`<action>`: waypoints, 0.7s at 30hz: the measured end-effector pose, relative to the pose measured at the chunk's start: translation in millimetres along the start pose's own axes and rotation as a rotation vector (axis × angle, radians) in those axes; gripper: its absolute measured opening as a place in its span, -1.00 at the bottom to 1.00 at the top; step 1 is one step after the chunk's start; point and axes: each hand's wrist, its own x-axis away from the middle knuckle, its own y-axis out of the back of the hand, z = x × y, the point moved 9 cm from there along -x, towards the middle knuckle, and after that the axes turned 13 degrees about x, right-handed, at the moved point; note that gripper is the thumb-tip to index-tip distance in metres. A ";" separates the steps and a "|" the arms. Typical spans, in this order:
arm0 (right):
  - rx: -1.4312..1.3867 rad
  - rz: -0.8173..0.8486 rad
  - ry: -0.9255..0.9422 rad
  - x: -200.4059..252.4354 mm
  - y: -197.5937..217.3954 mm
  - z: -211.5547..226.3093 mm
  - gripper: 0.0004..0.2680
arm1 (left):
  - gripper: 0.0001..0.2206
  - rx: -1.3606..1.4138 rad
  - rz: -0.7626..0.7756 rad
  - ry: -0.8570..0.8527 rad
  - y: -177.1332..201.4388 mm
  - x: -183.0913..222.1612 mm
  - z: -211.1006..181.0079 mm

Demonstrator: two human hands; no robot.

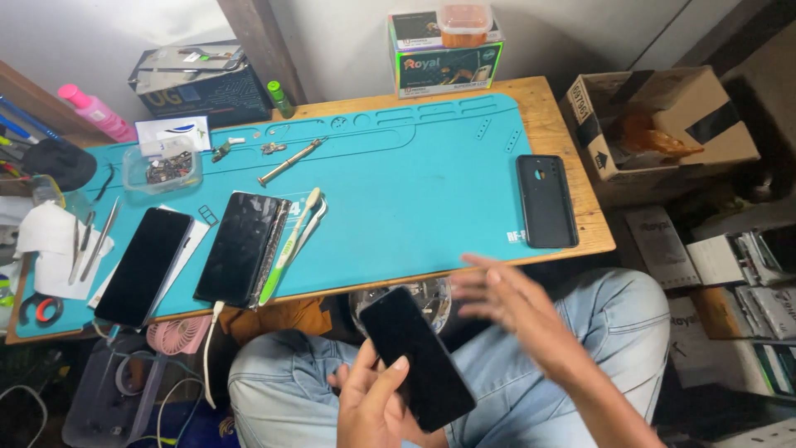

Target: Removing the back cover and internal components from a mobile phone for repair.

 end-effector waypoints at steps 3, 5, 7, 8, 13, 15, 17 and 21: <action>-0.417 0.183 -0.620 53.5 -69.6 -2.2 -0.40 | -0.36 -0.142 0.016 -0.018 7.4 -27.8 12.4; -0.511 0.217 -0.599 46.0 -75.0 -27.3 -0.42 | -0.36 -0.574 0.069 -0.207 -11.2 -6.6 0.2; -0.605 0.252 -0.581 48.4 -86.5 -17.7 -0.42 | -0.34 -1.005 0.117 -0.398 -25.3 9.8 -1.1; -0.670 0.149 -0.600 52.4 -86.7 -0.8 -0.47 | -0.33 -1.134 0.281 -0.827 -49.8 32.4 -9.5; -0.675 0.077 -0.635 63.2 -93.6 -6.3 -0.49 | -0.24 -1.485 0.820 -1.167 -80.9 70.6 40.2; -0.622 0.110 -0.621 65.0 -95.6 -15.7 -0.48 | -0.17 -1.502 0.876 -1.125 -86.3 63.6 36.2; -0.599 0.128 -0.620 69.0 -95.7 -26.8 -0.47 | -0.19 -1.490 0.853 -1.157 -95.6 54.0 23.3; -0.521 0.162 -0.609 78.5 -104.2 -51.1 -0.44 | -0.27 -1.486 0.695 -1.217 -115.9 26.4 -11.2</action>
